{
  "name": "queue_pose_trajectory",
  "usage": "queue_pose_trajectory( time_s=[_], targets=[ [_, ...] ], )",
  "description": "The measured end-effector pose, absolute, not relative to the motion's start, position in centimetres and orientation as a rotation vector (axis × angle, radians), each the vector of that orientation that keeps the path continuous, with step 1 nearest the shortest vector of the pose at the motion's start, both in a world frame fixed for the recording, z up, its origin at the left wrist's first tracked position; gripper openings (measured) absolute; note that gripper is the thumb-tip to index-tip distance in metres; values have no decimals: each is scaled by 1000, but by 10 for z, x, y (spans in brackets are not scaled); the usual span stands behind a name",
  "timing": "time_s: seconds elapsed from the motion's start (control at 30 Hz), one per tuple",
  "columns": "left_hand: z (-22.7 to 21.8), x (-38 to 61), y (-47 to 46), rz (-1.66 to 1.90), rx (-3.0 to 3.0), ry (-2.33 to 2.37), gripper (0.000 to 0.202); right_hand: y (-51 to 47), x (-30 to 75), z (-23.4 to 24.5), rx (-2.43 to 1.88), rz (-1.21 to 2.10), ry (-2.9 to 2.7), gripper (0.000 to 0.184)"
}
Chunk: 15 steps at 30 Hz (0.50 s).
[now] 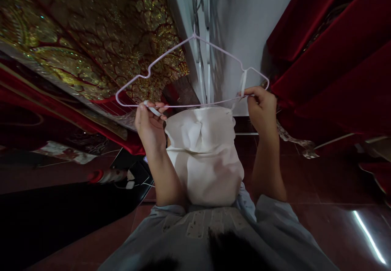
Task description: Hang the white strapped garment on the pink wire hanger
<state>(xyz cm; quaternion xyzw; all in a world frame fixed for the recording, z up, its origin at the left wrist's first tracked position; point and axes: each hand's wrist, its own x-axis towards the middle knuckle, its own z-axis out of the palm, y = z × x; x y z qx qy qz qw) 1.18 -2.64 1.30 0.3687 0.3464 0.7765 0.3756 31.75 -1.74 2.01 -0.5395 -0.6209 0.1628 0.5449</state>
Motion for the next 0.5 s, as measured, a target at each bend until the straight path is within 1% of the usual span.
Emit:
queue_pose_trajectory(
  time_s=[0.07,0.17,0.27,0.33,0.37,0.43,0.5],
  targets=[
    [12,15,-25,2000,931,906,46,-17,313,32,-1277,443,-1525,21],
    [12,15,-25,1993,935,939,47,-6,305,39,-1141,441,-1429,31],
    [10,10,-25,1960,969,919,47,17,318,29,-1058,320,-1208,45],
    [8,6,-25,1933,994,898,47,30,333,15,-1084,208,-1069,55],
    [7,4,-25,1923,1000,889,48,32,339,7,-1104,152,-1001,57],
    [6,4,-26,1913,996,866,49,27,343,-7,-1122,28,-875,53],
    [7,7,-26,1907,983,855,49,11,334,-16,-1105,-82,-826,44]
  ],
)
